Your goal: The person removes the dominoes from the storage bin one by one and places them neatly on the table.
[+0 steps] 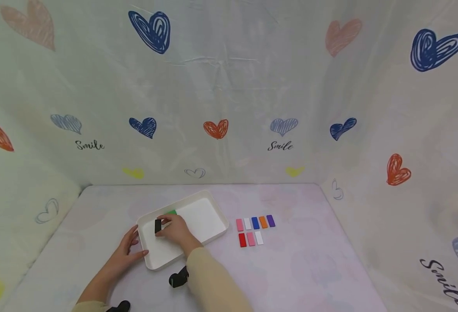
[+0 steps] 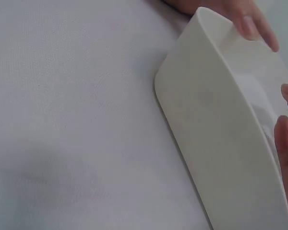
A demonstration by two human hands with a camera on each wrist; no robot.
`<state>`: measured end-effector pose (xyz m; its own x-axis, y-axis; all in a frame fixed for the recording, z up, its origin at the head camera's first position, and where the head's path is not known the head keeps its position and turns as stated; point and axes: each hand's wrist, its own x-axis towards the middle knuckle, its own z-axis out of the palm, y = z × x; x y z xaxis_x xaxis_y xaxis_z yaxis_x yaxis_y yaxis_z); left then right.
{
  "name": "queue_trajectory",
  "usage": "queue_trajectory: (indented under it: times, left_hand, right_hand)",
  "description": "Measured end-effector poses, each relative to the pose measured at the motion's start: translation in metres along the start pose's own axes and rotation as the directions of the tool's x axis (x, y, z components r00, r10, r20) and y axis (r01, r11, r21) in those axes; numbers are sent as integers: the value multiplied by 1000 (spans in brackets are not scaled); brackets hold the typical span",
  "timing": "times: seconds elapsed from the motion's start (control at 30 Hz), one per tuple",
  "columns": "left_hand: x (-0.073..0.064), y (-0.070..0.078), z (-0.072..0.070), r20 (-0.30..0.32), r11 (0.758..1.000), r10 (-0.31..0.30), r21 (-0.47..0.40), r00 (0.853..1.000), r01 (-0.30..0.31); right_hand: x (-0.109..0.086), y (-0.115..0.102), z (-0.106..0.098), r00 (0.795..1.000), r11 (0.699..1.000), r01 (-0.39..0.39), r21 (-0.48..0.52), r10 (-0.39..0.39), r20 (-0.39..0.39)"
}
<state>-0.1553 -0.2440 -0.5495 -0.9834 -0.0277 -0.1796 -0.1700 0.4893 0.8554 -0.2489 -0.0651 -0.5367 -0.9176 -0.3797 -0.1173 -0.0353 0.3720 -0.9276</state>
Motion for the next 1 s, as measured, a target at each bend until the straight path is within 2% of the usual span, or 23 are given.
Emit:
queue_trajectory:
  times: [0.17, 0.27, 0.47, 0.7, 1.0]
  left_hand:
    - [2, -3, -2, 0, 1000, -10, -6, 1000, 10]
    - [2, -2, -4, 10, 1000, -18, -9, 1000, 18]
    - [0, 0, -9, 19, 999, -42, -23, 999, 42]
    - [3, -1, -8, 26, 999, -32, -41, 999, 33]
    - [2, 1, -1, 38, 998, -45, -32, 998, 46]
  right_hand:
    - [-5, -7, -14, 999, 984, 11, 180, -16, 30]
    - [-9, -11, -22, 999, 973, 24, 229, -31, 27]
    - [-19, -19, -37, 998, 973, 62, 222, -67, 17]
    - [-33, -19, -61, 992, 977, 104, 187, -115, 46]
    - [-55, -12, -102, 993, 985, 75, 154, -88, 81]
